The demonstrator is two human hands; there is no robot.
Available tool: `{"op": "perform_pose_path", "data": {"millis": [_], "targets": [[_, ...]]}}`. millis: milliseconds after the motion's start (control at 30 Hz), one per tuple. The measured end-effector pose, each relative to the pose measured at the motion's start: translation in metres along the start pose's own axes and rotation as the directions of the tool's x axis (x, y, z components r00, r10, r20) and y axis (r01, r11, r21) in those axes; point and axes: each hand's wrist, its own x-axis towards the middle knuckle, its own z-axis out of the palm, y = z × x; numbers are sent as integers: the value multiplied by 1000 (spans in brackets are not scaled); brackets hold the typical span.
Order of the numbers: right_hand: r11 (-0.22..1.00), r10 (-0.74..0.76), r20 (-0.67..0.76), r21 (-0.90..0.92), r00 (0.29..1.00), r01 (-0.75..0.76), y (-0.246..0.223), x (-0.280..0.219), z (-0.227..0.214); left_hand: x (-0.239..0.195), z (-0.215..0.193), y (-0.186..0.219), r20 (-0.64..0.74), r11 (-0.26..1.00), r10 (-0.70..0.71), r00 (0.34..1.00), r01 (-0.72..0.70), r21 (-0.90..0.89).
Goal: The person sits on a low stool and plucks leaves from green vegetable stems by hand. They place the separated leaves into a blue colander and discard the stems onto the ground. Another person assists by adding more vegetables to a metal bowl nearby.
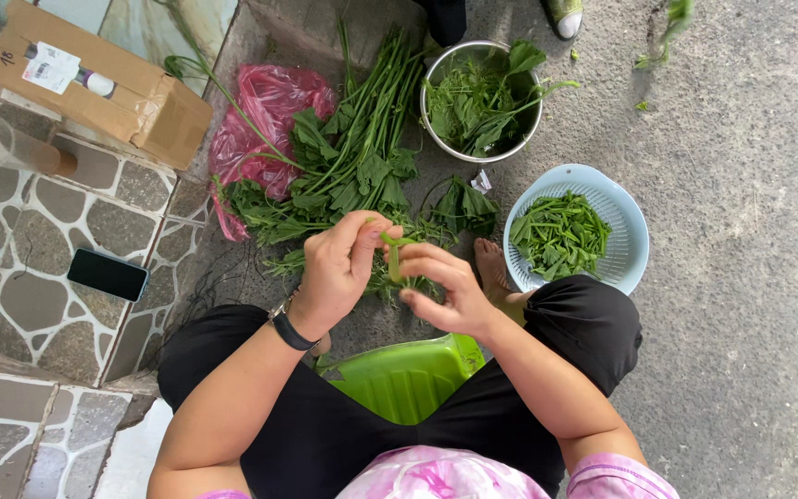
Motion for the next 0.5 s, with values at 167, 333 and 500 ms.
{"op": "perform_pose_path", "data": {"millis": [167, 333, 500], "targets": [[901, 383, -115, 264, 916, -344, 9, -21, 11, -7, 4, 2, 167, 996, 84, 982, -89, 19], [918, 376, -238, 224, 896, -326, 7, -15, 8, -6, 8, 4, 249, 992, 121, 961, -127, 8], [978, 205, -240, 77, 949, -192, 8, -13, 4, -7, 12, 1, 206, 998, 57, 977, -52, -27]]}}
